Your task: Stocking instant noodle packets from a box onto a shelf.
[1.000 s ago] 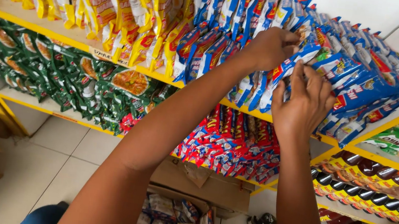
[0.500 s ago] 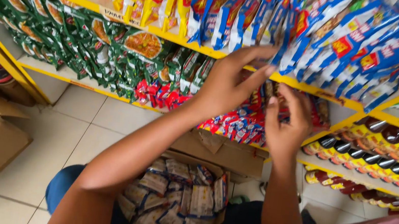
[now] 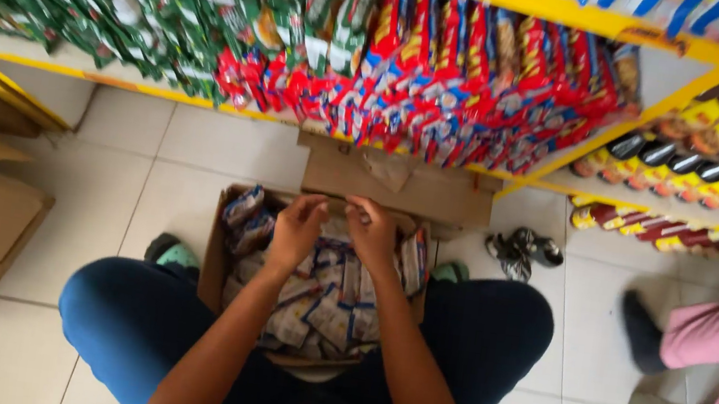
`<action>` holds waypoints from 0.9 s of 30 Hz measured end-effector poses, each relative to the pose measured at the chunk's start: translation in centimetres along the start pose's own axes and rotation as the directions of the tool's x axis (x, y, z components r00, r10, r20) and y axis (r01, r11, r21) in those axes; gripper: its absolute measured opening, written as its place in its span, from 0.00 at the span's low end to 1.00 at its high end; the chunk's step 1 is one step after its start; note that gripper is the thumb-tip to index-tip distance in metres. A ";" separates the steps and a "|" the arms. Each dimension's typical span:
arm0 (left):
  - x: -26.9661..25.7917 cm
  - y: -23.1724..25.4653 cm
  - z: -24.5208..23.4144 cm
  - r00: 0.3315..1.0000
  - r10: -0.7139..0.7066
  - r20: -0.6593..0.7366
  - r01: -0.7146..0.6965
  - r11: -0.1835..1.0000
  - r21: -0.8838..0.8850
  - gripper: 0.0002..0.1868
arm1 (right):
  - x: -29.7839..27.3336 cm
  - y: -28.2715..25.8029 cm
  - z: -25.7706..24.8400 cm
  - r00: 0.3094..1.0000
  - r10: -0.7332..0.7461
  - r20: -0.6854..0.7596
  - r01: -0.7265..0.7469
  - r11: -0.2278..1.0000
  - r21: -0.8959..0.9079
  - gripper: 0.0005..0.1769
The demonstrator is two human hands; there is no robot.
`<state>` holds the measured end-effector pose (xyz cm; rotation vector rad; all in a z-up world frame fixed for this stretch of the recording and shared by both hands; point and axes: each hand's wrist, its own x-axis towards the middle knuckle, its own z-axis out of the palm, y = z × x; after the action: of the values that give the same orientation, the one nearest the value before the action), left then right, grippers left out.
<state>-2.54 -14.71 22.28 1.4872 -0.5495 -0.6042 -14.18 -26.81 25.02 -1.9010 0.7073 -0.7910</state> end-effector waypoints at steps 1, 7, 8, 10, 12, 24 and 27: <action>-0.5 -2.4 -0.3 0.997 -0.074 -0.019 0.074 0.997 -0.009 0.13 | -1.1 2.4 1.2 0.997 0.054 0.054 -0.056 0.998 0.029 0.13; -3.5 -18.2 -1.4 0.953 -0.301 -0.024 0.299 0.952 -0.067 0.14 | -7.9 13.2 5.5 0.951 0.241 0.196 -0.236 0.970 -0.051 0.16; -4.3 -19.3 -1.5 0.946 -0.323 -0.034 0.320 0.945 -0.066 0.14 | -8.6 14.5 5.7 0.942 0.259 0.212 -0.254 0.966 -0.052 0.16; -6.2 -21.3 -2.4 0.934 -0.357 -0.009 0.357 0.933 -0.037 0.16 | -10.3 17.1 6.7 0.929 0.257 0.265 -0.234 0.965 -0.115 0.16; -6.6 -26.0 -3.1 0.950 -0.311 -0.017 0.311 0.950 0.023 0.14 | -10.5 17.0 6.8 0.861 0.382 0.335 -0.347 0.924 -0.161 0.15; -9.0 -26.1 -6.6 0.853 -0.401 -0.335 0.521 0.703 0.484 0.16 | -13.3 21.4 8.9 0.862 0.272 0.427 -0.163 0.947 -0.276 0.14; -9.9 -24.1 -6.6 0.774 -0.520 -0.360 0.628 0.558 0.543 0.17 | -13.4 20.9 9.3 0.823 0.324 0.466 -0.187 0.930 -0.316 0.20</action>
<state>-6.24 -2.95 -1.58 2.4054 -0.0981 -0.8433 -18.56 -20.31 -0.35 -2.0640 0.7281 0.0001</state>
